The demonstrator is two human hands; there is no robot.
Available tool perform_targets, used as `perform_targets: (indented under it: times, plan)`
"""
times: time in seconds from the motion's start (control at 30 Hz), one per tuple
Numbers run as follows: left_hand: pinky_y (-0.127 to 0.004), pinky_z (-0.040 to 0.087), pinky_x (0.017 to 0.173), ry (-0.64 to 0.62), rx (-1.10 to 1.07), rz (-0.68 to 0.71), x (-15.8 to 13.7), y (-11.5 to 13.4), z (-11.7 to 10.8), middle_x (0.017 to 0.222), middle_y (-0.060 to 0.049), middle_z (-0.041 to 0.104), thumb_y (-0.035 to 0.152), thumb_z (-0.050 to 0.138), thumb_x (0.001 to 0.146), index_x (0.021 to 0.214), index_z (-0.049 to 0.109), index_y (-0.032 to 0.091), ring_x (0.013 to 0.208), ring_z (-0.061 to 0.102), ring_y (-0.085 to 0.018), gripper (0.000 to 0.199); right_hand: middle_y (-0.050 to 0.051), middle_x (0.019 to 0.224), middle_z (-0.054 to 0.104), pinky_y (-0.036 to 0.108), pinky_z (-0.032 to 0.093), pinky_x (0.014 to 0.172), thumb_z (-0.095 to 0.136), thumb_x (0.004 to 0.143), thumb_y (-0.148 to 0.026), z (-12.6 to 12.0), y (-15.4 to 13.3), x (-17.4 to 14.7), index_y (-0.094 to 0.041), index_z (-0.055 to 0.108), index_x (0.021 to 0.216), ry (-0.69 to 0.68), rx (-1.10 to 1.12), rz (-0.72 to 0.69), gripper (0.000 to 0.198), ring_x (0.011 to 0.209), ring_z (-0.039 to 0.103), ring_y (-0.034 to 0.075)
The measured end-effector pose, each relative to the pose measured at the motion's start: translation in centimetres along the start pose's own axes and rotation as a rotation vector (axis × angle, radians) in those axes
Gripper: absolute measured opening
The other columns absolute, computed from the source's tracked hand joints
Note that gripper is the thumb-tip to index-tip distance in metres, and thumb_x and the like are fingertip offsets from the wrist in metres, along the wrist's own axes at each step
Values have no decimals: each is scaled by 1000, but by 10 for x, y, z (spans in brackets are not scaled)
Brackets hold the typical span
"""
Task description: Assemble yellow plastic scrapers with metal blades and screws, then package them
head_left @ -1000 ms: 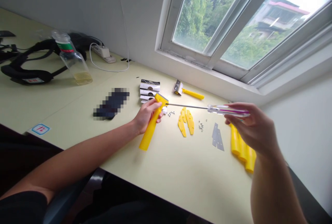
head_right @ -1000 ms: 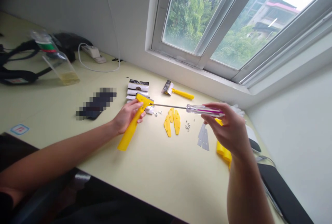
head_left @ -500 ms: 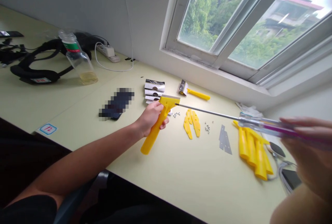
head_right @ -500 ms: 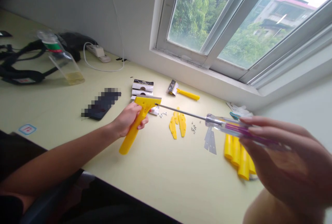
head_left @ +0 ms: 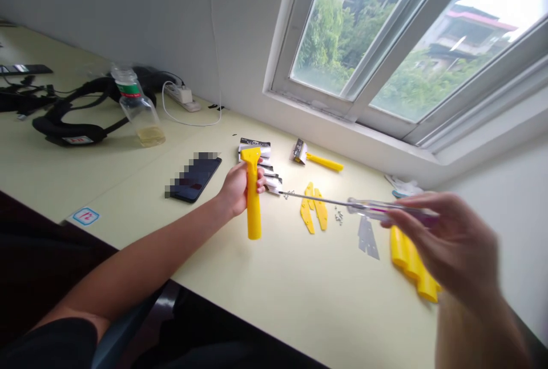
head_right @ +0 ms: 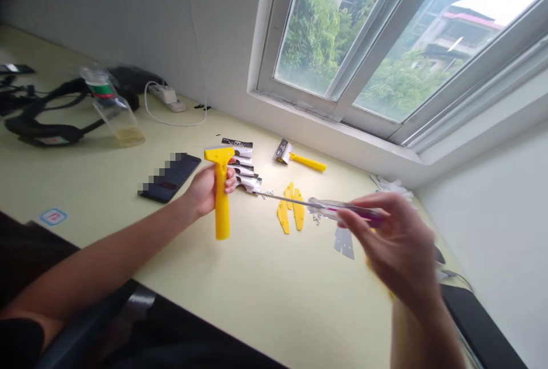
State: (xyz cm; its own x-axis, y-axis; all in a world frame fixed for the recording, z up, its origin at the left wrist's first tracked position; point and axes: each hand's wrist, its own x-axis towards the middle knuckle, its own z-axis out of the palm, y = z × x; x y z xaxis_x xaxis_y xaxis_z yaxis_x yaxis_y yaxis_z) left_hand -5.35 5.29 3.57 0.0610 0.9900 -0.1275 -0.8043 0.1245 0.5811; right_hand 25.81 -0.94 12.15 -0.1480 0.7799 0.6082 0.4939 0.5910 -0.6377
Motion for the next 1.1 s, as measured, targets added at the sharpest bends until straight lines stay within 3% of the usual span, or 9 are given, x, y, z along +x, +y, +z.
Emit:
perform_targets:
  times: [0.07,0.17,0.27,0.37,0.47,0.63,0.77,1.1]
  plan:
    - [-18,35,41,-12,-33,26,0,3,0,59,1,45,16,48,81,91,57,13,45,42,-8,14,1,78,61,26,57,54,75,76,-24,31,20,-3,-18,59,87,-103,87,46,21,62,65,14]
    - [-19,36,43,-46,-61,18,-3,4,1,60,1,44,20,49,81,91,60,12,48,44,-10,16,4,88,62,26,58,62,68,83,-23,61,45,-30,-20,54,90,-223,108,58,16,77,66,15]
    - [-21,38,44,-90,-68,-39,-8,-2,5,63,0,45,27,51,83,90,61,12,52,46,-11,19,4,91,61,29,55,69,63,87,-23,69,55,-65,-21,54,92,-431,-56,27,11,82,62,15]
    - [-21,40,45,-119,-77,-100,-13,-9,8,69,-2,50,28,51,85,85,59,12,57,50,-12,17,4,94,62,33,52,80,58,90,-25,69,55,-75,-22,56,93,-596,-206,-33,5,88,59,16]
    - [-21,42,47,-114,-10,-112,-15,-17,8,78,-5,56,26,51,87,89,56,14,62,55,-13,14,5,98,63,33,48,86,54,93,-29,79,58,-55,-22,60,94,-547,-285,-27,9,94,59,17]
    - [-20,43,46,-76,141,-75,-17,-30,5,82,-5,60,27,49,90,98,52,17,60,56,-12,13,3,93,68,28,45,79,51,94,-32,127,71,0,-22,67,91,-580,-511,102,19,85,61,16]
    - [-21,43,46,-65,171,-85,-17,-38,3,80,-4,61,28,47,92,98,48,18,58,57,-12,11,5,85,70,28,40,69,50,92,-35,158,77,17,-20,68,83,-575,-609,166,25,75,61,17]
    - [-20,44,42,-55,217,-65,-16,-39,5,78,-3,60,29,48,92,96,43,20,52,57,-11,11,6,68,66,25,32,55,54,85,-35,175,72,32,-18,63,67,-651,-629,322,27,59,55,14]
